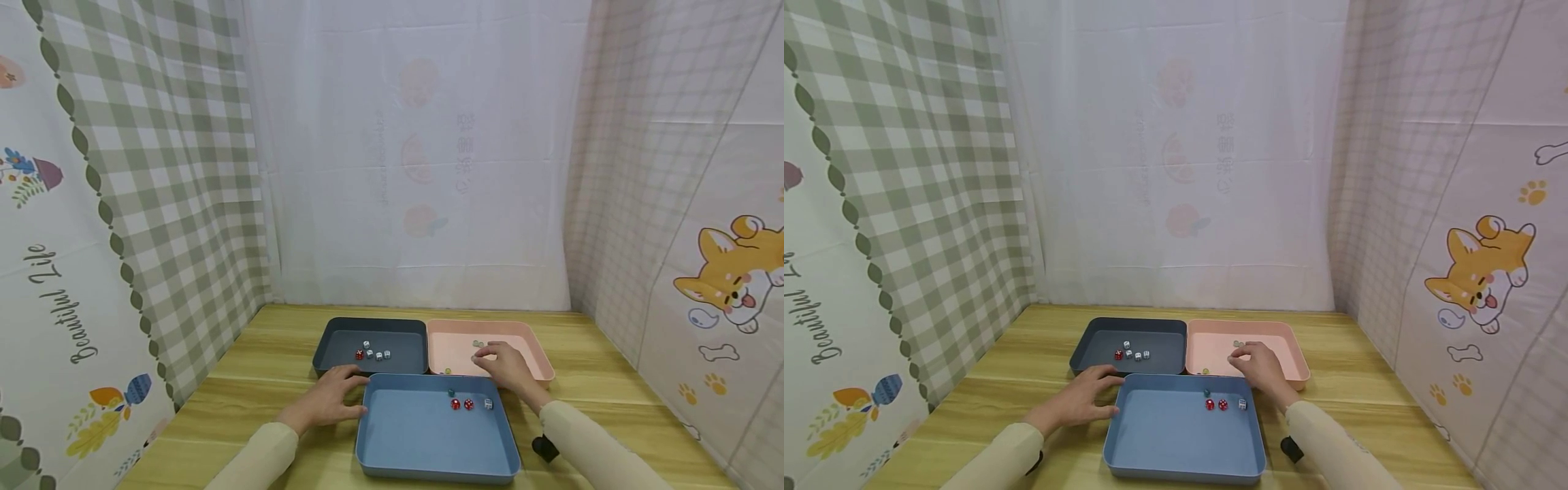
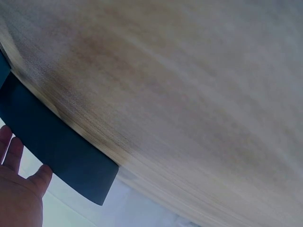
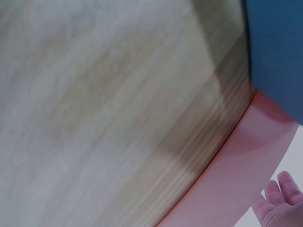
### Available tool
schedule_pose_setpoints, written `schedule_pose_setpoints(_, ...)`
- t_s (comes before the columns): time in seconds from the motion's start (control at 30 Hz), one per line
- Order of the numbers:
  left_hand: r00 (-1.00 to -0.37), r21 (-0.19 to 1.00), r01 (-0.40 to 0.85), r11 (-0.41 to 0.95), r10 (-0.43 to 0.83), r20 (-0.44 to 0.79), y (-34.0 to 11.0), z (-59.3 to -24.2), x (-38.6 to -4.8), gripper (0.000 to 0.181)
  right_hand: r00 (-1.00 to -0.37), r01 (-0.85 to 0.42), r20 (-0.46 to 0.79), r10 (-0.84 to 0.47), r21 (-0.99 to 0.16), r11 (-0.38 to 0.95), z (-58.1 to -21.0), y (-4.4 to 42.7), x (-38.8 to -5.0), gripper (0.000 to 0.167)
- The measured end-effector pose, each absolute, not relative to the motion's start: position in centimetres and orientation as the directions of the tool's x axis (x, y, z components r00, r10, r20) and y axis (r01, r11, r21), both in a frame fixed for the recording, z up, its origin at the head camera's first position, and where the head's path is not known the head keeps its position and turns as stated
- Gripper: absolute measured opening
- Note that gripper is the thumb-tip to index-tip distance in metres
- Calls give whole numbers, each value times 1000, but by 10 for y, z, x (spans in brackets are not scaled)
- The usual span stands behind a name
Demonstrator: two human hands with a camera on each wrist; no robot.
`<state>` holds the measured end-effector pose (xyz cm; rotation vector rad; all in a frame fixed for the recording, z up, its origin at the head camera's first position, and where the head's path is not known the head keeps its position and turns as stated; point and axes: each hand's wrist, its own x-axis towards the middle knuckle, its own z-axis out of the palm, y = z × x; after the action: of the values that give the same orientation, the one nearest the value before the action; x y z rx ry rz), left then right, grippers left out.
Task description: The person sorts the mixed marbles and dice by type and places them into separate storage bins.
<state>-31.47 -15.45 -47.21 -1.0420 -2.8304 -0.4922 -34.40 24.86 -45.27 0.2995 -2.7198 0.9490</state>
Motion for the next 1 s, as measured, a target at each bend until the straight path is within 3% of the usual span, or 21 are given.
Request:
schedule_pose_setpoints(0.27, -768, 275, 640, 718, 614, 182, -155, -471, -316, 58, -955, -220, 291, -58, -562, 797, -452, 262, -354, 19)
schedule_pose_setpoints(0.57, -765, 268, 643, 718, 618, 180, -155, -471, -315, 59, -975, -101, 217, 47, -620, 778, -452, 276, -360, 24)
schedule_pose_setpoints(1.0, -776, 279, 629, 726, 609, 164, -154, -470, -314, 60, -976, -80, 208, 62, -610, 788, -457, 272, -366, 24)
